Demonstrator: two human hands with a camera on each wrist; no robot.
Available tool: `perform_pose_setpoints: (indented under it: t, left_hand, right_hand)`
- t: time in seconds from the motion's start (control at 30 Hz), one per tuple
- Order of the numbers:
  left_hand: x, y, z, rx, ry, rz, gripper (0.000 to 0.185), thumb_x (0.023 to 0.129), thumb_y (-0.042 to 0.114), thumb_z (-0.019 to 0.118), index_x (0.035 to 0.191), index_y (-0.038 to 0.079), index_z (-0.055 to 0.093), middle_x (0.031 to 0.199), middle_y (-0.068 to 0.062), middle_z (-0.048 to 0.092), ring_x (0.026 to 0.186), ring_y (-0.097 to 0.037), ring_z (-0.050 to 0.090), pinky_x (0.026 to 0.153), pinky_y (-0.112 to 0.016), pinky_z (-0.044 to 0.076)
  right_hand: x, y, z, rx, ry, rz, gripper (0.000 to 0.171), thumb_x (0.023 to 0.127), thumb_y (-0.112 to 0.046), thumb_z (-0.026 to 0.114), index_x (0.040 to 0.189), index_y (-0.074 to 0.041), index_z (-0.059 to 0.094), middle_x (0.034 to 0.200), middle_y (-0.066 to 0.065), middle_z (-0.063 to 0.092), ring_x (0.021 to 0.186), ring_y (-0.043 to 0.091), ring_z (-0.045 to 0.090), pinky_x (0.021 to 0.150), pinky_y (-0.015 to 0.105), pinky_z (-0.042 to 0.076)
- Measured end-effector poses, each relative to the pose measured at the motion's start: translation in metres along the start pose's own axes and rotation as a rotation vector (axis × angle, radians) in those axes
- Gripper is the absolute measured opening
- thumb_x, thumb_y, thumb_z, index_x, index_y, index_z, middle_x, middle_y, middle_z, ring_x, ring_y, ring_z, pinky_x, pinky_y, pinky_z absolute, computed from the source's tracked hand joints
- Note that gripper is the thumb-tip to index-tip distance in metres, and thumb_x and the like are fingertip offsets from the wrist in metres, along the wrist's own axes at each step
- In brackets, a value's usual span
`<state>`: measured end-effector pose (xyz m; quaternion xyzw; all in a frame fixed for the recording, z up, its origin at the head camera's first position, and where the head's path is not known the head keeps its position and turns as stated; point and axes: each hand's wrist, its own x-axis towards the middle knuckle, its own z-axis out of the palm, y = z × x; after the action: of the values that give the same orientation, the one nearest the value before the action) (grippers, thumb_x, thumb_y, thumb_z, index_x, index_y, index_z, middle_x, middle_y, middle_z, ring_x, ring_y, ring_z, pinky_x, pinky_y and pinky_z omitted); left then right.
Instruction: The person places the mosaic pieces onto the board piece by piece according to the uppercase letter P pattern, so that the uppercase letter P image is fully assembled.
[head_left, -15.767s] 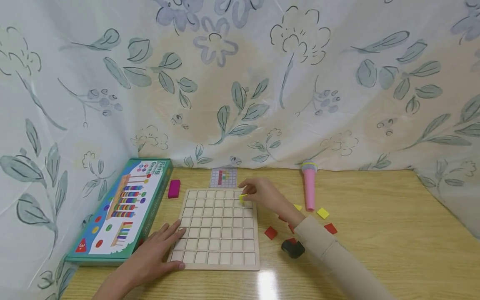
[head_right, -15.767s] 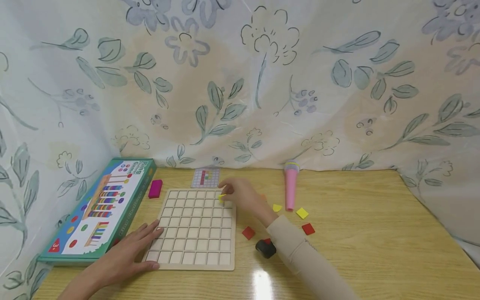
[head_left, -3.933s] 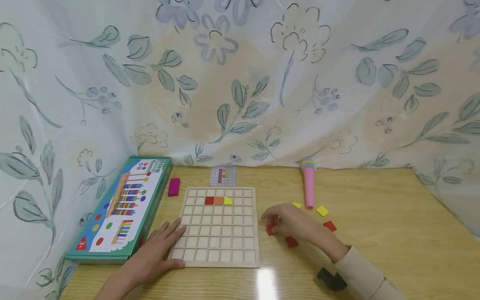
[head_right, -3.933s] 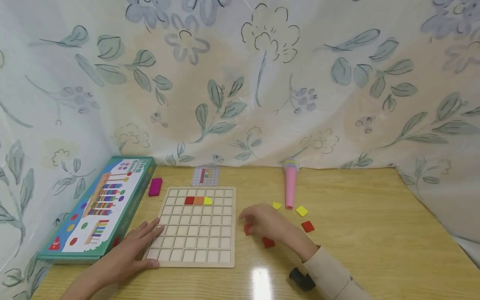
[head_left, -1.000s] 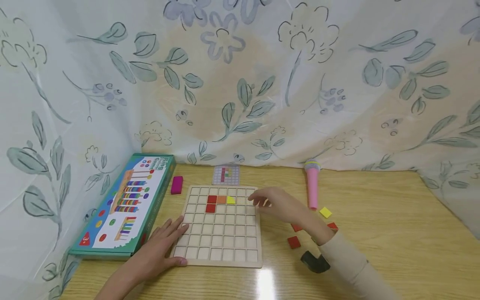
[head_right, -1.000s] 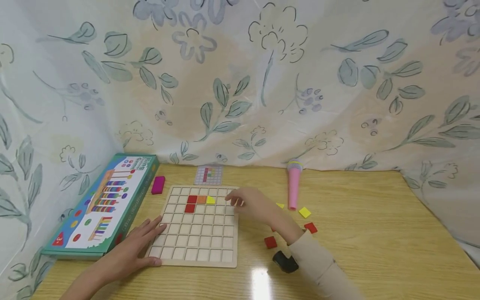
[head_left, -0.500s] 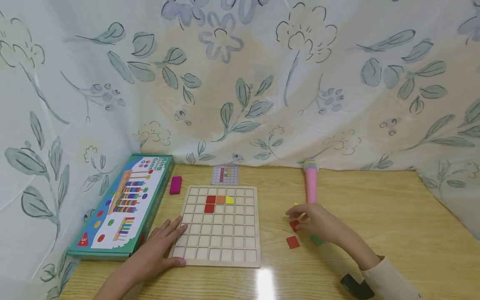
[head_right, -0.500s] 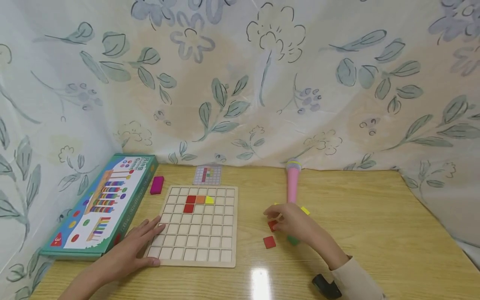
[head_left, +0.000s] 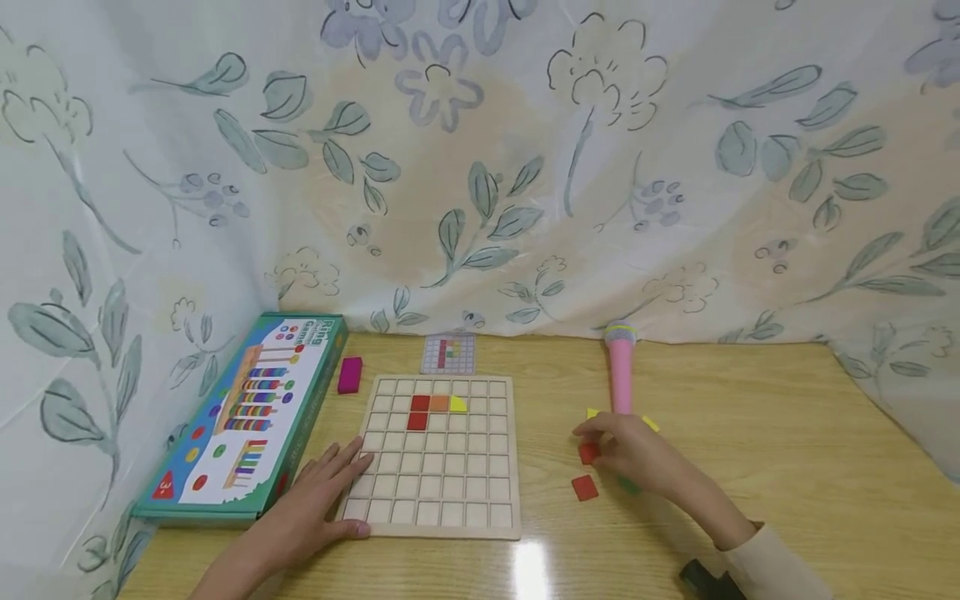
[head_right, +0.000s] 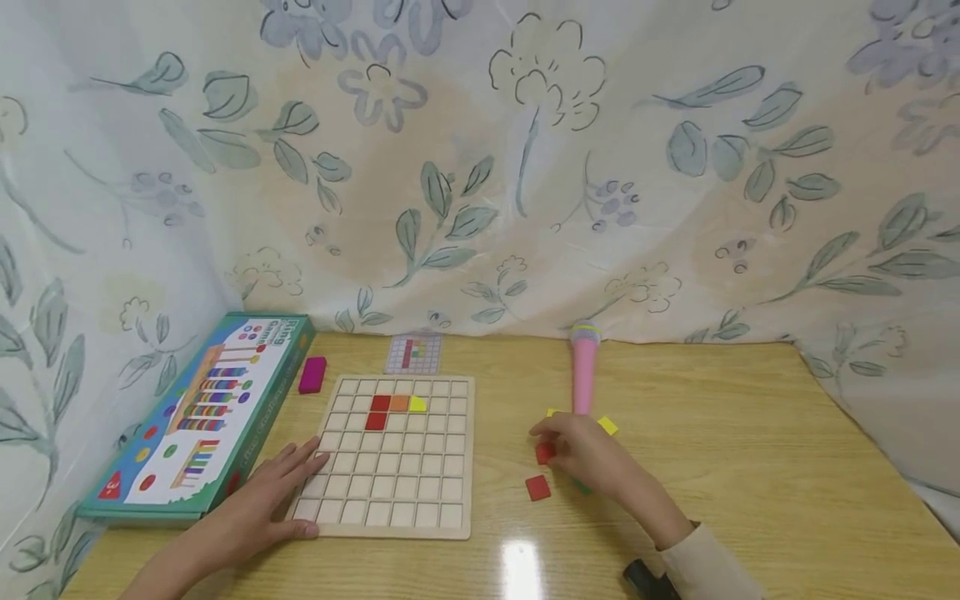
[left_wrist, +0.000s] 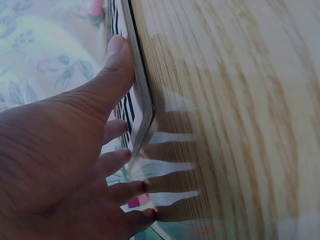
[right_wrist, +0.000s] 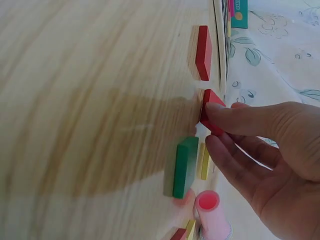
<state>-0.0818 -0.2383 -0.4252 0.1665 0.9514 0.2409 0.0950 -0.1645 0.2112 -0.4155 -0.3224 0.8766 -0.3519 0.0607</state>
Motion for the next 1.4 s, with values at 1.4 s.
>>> perform_pose_setpoints:
  t: [1.4]
  left_hand:
    - [-0.002, -0.001, 0.001, -0.006, 0.028, 0.038, 0.087, 0.079, 0.054, 0.072, 0.147, 0.008, 0.045, 0.159, -0.015, 0.028, 0.141, -0.052, 0.021, 0.109, -0.071, 0.02]
  right_hand:
    - [0.134, -0.091, 0.096, 0.166, -0.023, -0.099, 0.022, 0.082, 0.003, 0.075, 0.104, 0.001, 0.072, 0.085, 0.002, 0.068, 0.08, 0.011, 0.061, 0.073, 0.019, 0.054]
